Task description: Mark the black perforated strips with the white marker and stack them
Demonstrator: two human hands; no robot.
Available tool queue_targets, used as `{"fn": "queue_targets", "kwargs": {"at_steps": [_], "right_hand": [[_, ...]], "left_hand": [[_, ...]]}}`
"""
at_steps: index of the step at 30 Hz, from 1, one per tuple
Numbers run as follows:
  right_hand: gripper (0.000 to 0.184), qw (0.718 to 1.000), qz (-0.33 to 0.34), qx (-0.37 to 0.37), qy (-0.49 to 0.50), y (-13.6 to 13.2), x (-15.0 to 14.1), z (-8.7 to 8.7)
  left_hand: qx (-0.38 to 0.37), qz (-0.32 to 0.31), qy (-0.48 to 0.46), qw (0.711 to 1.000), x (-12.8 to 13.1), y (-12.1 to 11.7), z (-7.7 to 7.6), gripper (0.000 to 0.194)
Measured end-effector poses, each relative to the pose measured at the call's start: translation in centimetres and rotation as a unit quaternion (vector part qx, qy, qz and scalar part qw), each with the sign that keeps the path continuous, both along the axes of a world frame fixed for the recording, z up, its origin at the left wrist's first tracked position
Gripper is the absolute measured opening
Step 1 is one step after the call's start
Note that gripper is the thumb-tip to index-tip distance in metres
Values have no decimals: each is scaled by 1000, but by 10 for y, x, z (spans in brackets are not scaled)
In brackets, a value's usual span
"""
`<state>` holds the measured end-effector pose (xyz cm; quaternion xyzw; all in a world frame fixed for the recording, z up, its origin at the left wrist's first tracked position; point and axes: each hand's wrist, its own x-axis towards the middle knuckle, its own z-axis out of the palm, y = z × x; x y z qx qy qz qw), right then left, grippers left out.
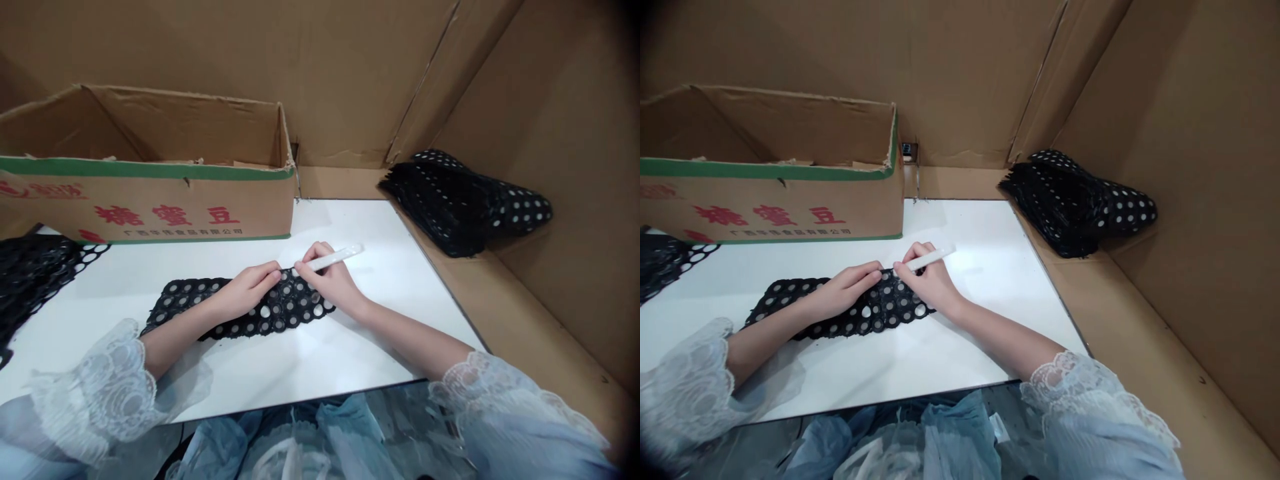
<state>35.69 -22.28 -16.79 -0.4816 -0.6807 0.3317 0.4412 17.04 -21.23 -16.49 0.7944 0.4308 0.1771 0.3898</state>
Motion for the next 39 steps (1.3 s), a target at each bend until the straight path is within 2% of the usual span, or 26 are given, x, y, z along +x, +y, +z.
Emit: {"fn": "queue_targets", "kwargs": {"at_steps": [2, 7, 10, 13, 15, 18, 22, 25, 27, 29, 32, 39], "right_hand": [[24, 1000, -5, 5, -22, -2, 1, -1], [28, 997, 33, 27, -66, -3, -1, -5], [31, 987, 39, 96, -123, 0, -5, -11], [28, 962, 31, 170, -211, 4, -6, -17], [26, 951, 16, 185, -248, 7, -6, -18], [27, 954, -1, 177, -242, 10, -4, -14], [30, 971, 3, 148, -186, 11, -2, -4], [34, 984, 61, 58, -157, 10, 2, 2], [37, 983, 105, -8, -152, 9, 5, 4], [37, 980, 121, -38, -156, 8, 9, 4], [35, 981, 104, -25, -163, 7, 12, 4], [32, 973, 99, 72, -197, 6, 9, -4]], "left_hand": [[10, 3, 2, 1000, 1, -1, 0, 31], [48, 15, 36, 998, 3, -4, 0, 26], [105, 22, 66, 992, 6, -6, -1, 23], [158, 24, 88, 983, 9, -6, -2, 22], [171, 26, 93, 980, 10, -5, -2, 23], [161, 26, 86, 983, 8, -5, -1, 24], [155, 34, 69, 985, 6, -6, -1, 23], [170, 31, 79, 982, 7, -5, -3, 21], [169, 33, 91, 981, 8, -4, -4, 21], [150, 33, 97, 983, 8, -2, -4, 22], [121, 14, 88, 989, 5, 1, -2, 23], [74, -9, 83, 994, 1, 4, 3, 28]]}}
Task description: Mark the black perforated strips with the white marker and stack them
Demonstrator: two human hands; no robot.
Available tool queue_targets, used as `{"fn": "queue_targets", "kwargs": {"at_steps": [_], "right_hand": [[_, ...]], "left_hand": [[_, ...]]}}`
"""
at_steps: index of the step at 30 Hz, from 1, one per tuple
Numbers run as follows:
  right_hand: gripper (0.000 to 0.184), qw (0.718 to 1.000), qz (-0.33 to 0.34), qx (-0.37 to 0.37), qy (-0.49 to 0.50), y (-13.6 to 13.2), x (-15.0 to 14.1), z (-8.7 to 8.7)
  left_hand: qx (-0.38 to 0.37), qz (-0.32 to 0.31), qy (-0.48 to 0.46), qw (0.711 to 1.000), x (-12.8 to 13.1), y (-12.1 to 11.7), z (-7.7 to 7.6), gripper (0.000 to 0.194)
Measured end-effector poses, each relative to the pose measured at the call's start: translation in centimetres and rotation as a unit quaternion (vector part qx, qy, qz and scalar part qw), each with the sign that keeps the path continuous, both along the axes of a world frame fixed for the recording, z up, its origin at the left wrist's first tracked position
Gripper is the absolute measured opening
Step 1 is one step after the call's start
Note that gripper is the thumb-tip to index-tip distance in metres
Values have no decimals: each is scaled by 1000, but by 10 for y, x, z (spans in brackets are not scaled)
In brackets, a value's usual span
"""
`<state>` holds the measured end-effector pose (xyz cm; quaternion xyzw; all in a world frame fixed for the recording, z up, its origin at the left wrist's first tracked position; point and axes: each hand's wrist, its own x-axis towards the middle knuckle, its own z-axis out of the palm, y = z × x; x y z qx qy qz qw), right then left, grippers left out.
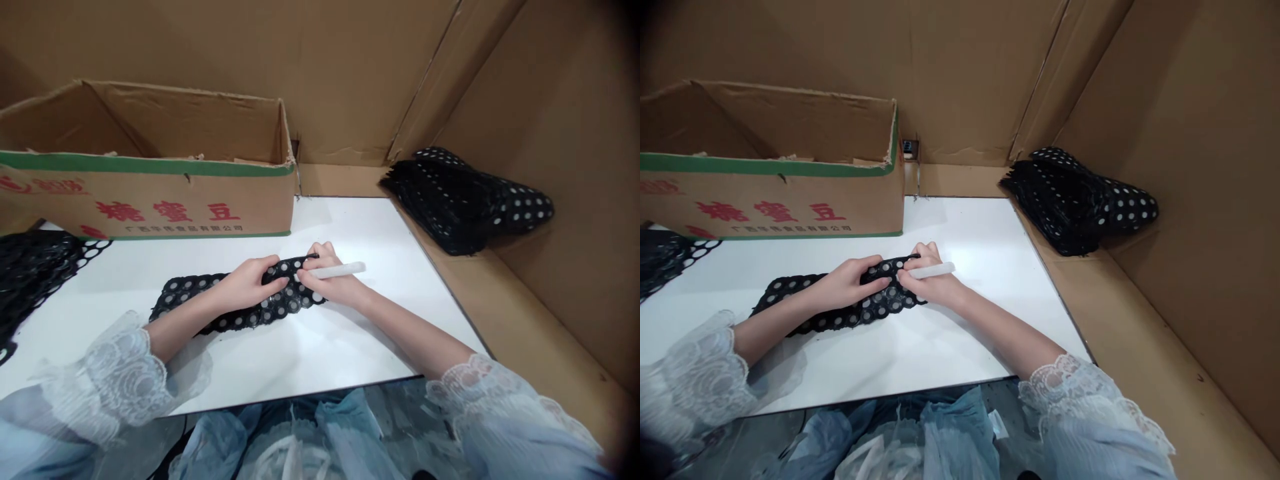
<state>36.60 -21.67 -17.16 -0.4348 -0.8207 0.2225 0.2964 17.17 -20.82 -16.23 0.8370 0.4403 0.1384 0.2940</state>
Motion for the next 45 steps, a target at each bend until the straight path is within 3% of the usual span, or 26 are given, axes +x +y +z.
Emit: {"fn": "queue_targets", "kwargs": {"at_steps": [5, 9, 12, 17, 22, 25, 27, 30, 32, 35, 39, 45], "right_hand": [[35, 999, -7, 42, 2, 1, -3, -9], [35, 1000, -9, 11, 13, 1, -4, -13], [35, 999, -21, 5, 24, 0, -8, -16], [29, 995, -61, 79, -1, 4, -17, -23], [28, 988, -84, 129, -35, 9, -14, -22], [31, 992, -75, 102, -25, 8, -10, -13], [33, 997, -57, 47, -20, 6, -8, -5], [32, 997, 13, -68, -38, 4, -3, 4], [32, 992, 54, -105, -54, 4, 0, 7], [32, 989, 77, -112, -64, 6, 3, 7], [32, 990, 72, -104, -58, 6, 4, 2], [31, 991, 86, -50, -86, 3, -1, -2]], "left_hand": [[-18, 2, -10, 1000, 0, 2, 0, 28], [-1, -13, -1, 1000, -1, 0, 2, 27], [5, 12, 7, 1000, -1, -3, 2, 26], [48, 56, -2, 997, 4, -8, -1, 21], [7, 44, -55, 998, 1, -4, -1, 24], [3, 31, -52, 998, -2, -1, 0, 27], [19, 16, -28, 999, -3, 2, -1, 27], [45, -5, 7, 999, -5, 4, -1, 24], [65, -14, 23, 998, -7, 6, -1, 24], [66, -22, 40, 997, -8, 10, 0, 33], [15, -14, 75, 997, -8, 14, -1, 55], [-52, -27, 66, 996, -6, 14, 0, 39]]}}
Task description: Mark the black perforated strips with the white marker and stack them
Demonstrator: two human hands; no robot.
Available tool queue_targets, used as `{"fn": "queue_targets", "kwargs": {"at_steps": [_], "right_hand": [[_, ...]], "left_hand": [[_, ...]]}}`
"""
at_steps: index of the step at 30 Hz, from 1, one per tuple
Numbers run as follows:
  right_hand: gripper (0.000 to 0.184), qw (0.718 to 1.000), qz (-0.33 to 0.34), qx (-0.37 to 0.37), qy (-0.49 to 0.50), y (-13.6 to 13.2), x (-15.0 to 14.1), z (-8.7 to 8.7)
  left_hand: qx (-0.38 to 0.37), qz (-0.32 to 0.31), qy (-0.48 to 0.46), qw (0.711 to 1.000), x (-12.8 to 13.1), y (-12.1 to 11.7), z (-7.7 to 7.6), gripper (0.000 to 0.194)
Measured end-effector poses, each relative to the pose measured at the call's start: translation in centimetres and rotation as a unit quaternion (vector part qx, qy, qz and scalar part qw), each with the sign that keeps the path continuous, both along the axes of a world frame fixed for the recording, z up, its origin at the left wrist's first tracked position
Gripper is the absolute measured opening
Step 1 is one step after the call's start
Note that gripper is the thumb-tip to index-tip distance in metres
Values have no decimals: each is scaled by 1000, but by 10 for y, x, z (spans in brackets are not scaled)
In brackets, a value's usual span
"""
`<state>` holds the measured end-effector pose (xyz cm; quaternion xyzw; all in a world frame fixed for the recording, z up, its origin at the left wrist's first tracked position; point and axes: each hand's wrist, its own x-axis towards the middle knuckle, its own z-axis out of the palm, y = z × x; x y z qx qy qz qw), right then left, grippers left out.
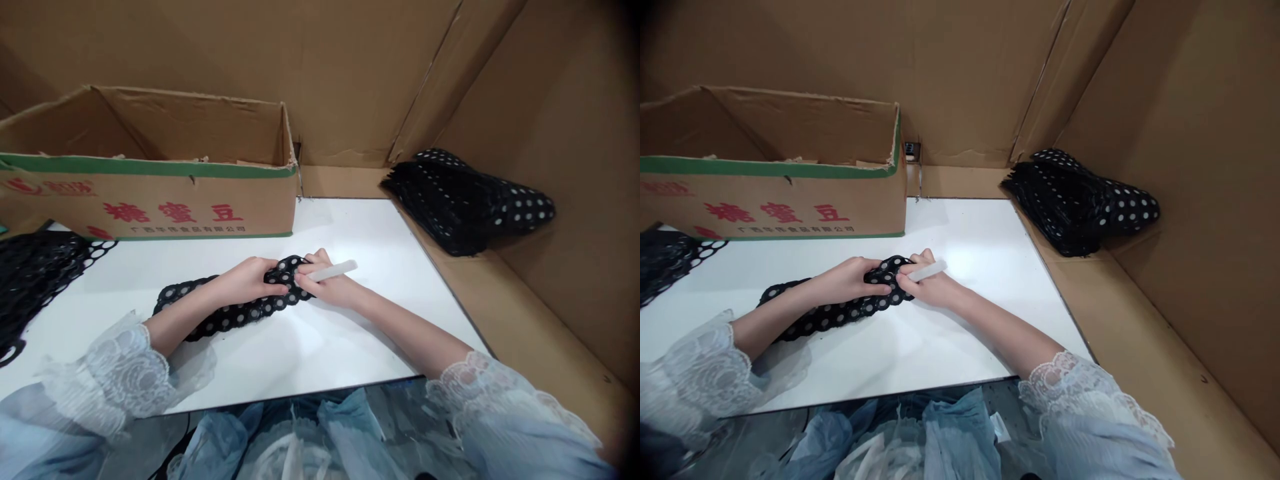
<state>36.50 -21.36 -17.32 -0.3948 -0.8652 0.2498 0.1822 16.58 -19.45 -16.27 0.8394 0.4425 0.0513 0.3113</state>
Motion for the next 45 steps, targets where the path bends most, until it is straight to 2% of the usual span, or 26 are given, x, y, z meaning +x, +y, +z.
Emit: {"fn": "queue_targets", "kwargs": {"at_steps": [7, 11, 14, 17, 20, 24, 27, 29, 32, 34, 36, 38, 42, 45], "right_hand": [[31, 996, -27, 78, -31, -5, -5, -11], [28, 979, -81, 169, -81, -2, -13, -19], [32, 963, -127, 209, -111, 1, -14, -16], [30, 959, -144, 217, -112, 1, -10, -7], [25, 968, -142, 188, -90, 2, -6, 1], [28, 979, -158, 126, -26, 5, -4, 3], [27, 987, -146, 54, 39, 10, -1, -1], [27, 988, -108, -38, 102, 13, 3, -2], [24, 962, -75, -182, 187, 12, 9, 0], [25, 951, -61, -229, 201, 10, 12, 4], [27, 953, -46, -235, 184, 7, 14, 6], [28, 969, -37, -193, 151, 4, 14, 8], [30, 991, -70, -78, 78, -2, 10, 9], [30, 992, -90, -66, 51, -4, 7, 8]], "left_hand": [[6, 12, -42, 999, 1, -6, 0, 29], [82, 33, -44, 995, 7, -10, -1, 28], [83, 39, -60, 994, 9, -7, 3, 28], [52, -11, -65, 996, 7, 0, 9, 29], [74, -26, -13, 997, 7, 10, 10, 29], [93, 5, 5, 996, 13, 21, 4, 30], [35, -5, -29, 999, 16, 23, 4, 32], [-31, -37, -50, 998, 16, 22, 9, 32], [-117, -76, -74, 988, 14, 20, 19, 28], [-143, -75, -82, 984, 13, 20, 23, 27], [-153, -66, -85, 982, 13, 21, 23, 28], [-163, -67, -89, 980, 13, 23, 21, 29], [-178, -82, -99, 976, 13, 23, 17, 30], [-192, -86, -120, 970, 12, 22, 16, 28]]}}
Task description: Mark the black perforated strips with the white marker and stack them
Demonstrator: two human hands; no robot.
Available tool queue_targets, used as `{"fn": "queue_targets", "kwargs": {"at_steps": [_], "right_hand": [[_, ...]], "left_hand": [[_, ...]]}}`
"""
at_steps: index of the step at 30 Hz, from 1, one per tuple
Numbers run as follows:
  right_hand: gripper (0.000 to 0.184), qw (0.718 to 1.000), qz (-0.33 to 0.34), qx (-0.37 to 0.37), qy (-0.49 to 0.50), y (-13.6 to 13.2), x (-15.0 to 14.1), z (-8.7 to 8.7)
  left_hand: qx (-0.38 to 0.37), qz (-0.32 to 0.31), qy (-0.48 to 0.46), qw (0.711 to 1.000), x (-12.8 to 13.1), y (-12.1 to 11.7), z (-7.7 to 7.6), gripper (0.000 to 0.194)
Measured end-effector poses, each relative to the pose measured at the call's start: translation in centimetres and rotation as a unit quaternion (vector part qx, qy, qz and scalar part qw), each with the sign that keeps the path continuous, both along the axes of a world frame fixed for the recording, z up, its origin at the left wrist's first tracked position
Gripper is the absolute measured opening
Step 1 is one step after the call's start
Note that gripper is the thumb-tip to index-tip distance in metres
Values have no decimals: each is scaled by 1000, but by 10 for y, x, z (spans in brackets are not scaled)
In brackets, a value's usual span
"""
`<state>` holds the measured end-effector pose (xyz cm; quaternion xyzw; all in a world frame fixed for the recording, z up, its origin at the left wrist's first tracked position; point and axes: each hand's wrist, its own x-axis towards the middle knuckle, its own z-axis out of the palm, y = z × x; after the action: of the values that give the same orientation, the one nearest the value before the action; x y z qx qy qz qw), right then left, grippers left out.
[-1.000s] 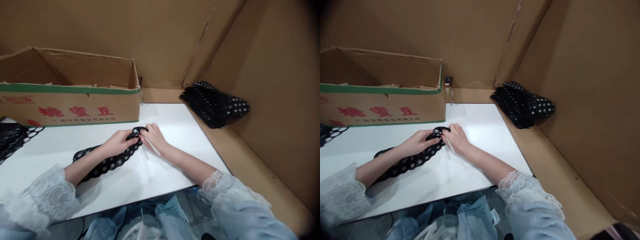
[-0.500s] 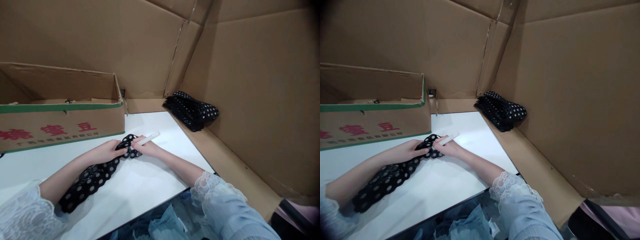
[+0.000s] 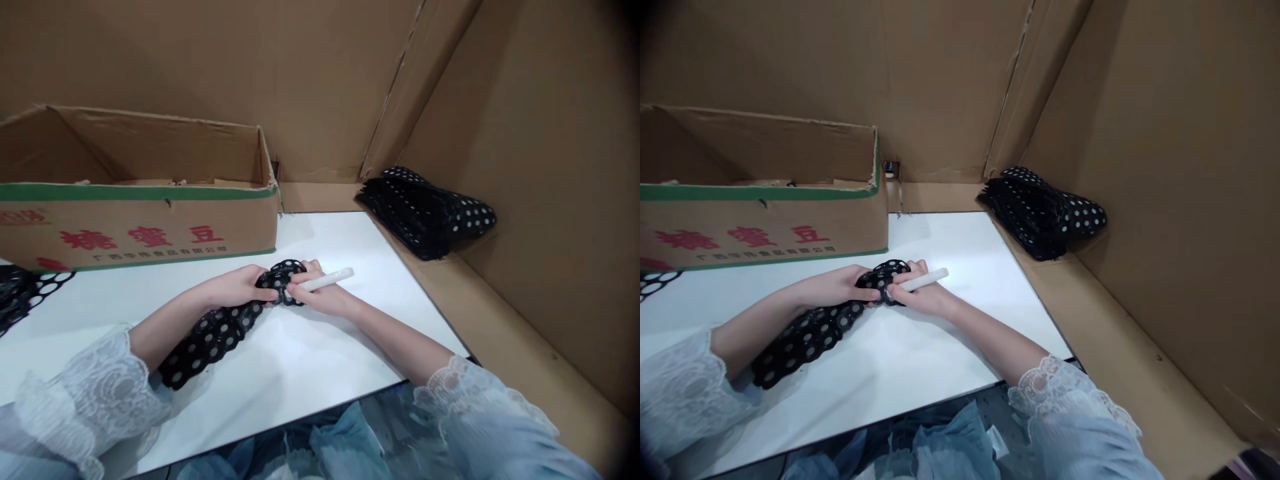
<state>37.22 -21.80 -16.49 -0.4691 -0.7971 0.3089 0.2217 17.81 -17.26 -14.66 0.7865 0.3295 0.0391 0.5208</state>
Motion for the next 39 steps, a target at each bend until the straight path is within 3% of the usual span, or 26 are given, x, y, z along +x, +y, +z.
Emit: {"fn": "queue_targets", "kwargs": {"at_steps": [5, 13, 17, 19, 21, 23, 25, 28, 31, 35, 39], "right_hand": [[30, 999, -30, 31, -24, -2, -4, -5], [28, 964, -117, 193, -138, 10, -12, -25], [27, 953, -137, 226, -145, 13, -11, -17], [30, 965, -125, 198, -117, 13, -8, -10], [31, 987, -79, 119, -73, 14, -2, -4], [29, 1000, -6, -5, -20, 16, 8, 0], [25, 990, 60, -129, 19, 18, 20, 5], [27, 969, 112, -219, 15, 19, 39, 13], [30, 978, 102, -180, -3, 19, 47, 22], [32, 999, 17, -20, 19, 15, 36, 25], [30, 998, -24, -47, 35, 11, 20, 9]], "left_hand": [[-18, 41, -26, 999, 0, -3, -4, 26], [-13, 138, -25, 990, 10, -11, -12, 26], [-55, 77, -39, 995, 8, -7, -4, 33], [-82, 38, -45, 995, 7, -5, -2, 33], [-55, 39, -30, 997, 7, -6, -3, 33], [32, 71, 5, 997, 8, -9, -5, 35], [155, 107, 42, 981, 9, -13, -9, 37], [287, 130, 78, 946, 9, -18, -15, 33], [295, 118, 67, 946, 11, -21, -21, 28], [265, 98, 33, 959, 16, -24, -28, 24], [237, 103, 10, 966, 16, -26, -29, 23]]}}
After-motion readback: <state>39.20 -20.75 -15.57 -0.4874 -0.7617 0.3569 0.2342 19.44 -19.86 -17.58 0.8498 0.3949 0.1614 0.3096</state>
